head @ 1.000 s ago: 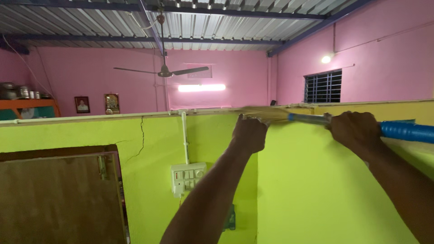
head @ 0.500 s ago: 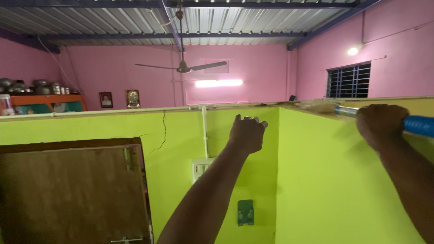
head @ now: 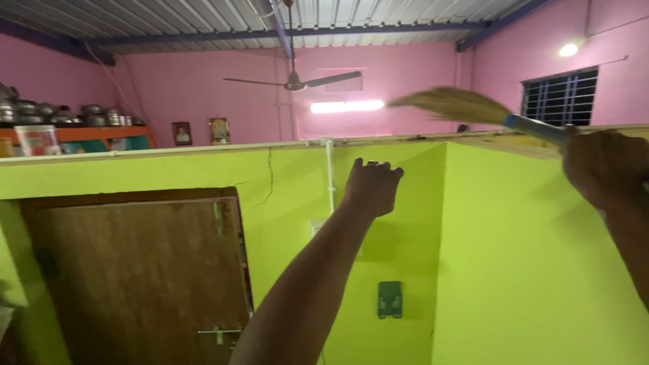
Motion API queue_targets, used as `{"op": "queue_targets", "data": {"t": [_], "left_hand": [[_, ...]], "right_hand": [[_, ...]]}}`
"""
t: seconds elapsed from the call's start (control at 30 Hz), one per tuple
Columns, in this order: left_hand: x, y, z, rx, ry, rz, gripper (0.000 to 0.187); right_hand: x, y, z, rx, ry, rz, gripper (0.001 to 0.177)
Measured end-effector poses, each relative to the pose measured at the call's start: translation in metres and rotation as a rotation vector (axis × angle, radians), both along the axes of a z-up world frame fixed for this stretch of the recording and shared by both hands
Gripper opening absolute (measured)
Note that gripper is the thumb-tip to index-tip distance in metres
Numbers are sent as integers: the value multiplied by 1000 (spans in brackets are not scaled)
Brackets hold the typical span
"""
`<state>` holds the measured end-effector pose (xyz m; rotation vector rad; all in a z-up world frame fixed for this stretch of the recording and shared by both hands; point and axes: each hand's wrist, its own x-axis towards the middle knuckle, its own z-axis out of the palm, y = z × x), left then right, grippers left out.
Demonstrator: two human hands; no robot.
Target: The person uses a long-handled broom to sweep dust and debris from the upper sections of lime green walls and a wooden door. The task involves reaching high areas near the ceiling and sweeping down to the floor level.
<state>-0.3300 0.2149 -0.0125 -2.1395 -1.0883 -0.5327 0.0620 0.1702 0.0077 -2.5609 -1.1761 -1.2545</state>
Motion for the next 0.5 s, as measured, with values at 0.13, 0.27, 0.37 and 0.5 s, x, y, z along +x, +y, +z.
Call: {"op": "queue_targets", "data": {"t": [0.13,0.27,0.37,0.5], "left_hand": [[-31,3,3,0,23,77,42],[-50,3,3,-26,16,135,36],[-50,2,2,-56,38,171,35],[-47,4,-4,-8,1,120,39]], "right_hand": [[2,33,-12,-28,4,-79,27],[-40,53,-18,-66,13,1,35],[-93,56,-23,-50,-17,380,39],[-123,50,-21,2,-161,508,33]]}}
